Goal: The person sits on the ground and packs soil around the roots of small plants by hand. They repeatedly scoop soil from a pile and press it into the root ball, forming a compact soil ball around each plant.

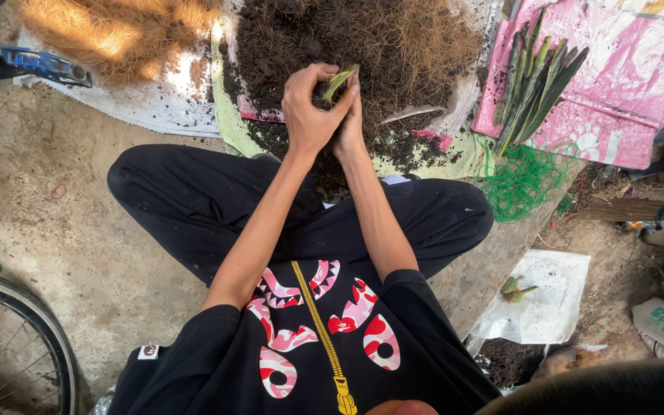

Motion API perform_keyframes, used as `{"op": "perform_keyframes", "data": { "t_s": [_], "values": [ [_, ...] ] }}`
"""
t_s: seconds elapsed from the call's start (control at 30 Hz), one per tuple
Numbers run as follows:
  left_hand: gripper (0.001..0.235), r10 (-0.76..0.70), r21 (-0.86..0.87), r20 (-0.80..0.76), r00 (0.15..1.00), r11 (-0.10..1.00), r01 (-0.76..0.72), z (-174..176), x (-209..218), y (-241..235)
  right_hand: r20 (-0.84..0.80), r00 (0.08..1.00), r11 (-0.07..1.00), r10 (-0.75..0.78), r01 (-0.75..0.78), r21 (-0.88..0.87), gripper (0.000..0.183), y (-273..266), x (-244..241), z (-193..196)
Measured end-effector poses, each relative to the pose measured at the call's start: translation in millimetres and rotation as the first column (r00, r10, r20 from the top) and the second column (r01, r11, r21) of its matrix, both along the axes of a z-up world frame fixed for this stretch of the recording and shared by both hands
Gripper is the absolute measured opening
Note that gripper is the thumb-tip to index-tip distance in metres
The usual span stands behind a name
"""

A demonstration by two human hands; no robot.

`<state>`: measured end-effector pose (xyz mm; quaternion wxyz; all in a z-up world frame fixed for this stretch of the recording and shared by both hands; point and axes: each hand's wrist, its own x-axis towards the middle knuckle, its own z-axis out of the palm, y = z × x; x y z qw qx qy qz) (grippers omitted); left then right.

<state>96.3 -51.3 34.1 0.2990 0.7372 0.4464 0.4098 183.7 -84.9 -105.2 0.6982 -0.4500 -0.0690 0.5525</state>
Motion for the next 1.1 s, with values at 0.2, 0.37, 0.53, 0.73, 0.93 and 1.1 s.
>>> {"op": "perform_keyframes", "data": {
  "t_s": [0.2,0.37,0.53,0.73,0.93,1.1],
  "values": [
    [0.033,0.0,-0.057,0.18,0.984,0.998,0.01,-9,11,-8,0.012,0.995,0.993,0.094,-0.095,0.066,0.063,2,8,-2],
    [0.027,-0.001,-0.106,0.223,0.975,0.994,0.025,-27,3,2,-0.025,0.991,0.989,0.129,-0.127,0.072,0.074,-3,5,29],
    [0.018,0.045,-0.174,0.237,0.97,0.985,-0.003,-26,-3,10,0.019,0.969,0.958,0.246,-0.241,-0.154,0.077,-3,6,47],
    [0.026,-0.043,0.03,0.014,0.999,0.999,0.043,-22,-3,-2,-0.123,0.978,0.986,0.169,-0.169,0.013,0.073,-6,-3,-6],
    [0.017,-0.054,0.074,0.049,0.997,0.996,0.051,-27,-7,4,0.048,0.981,0.982,0.19,-0.191,0.006,0.059,2,-7,-41],
    [0.032,-0.122,-0.054,0.093,0.988,0.99,0.128,-20,-23,6,-0.102,0.954,0.958,0.281,-0.285,-0.026,0.088,-7,-9,-5]
  ]
}}
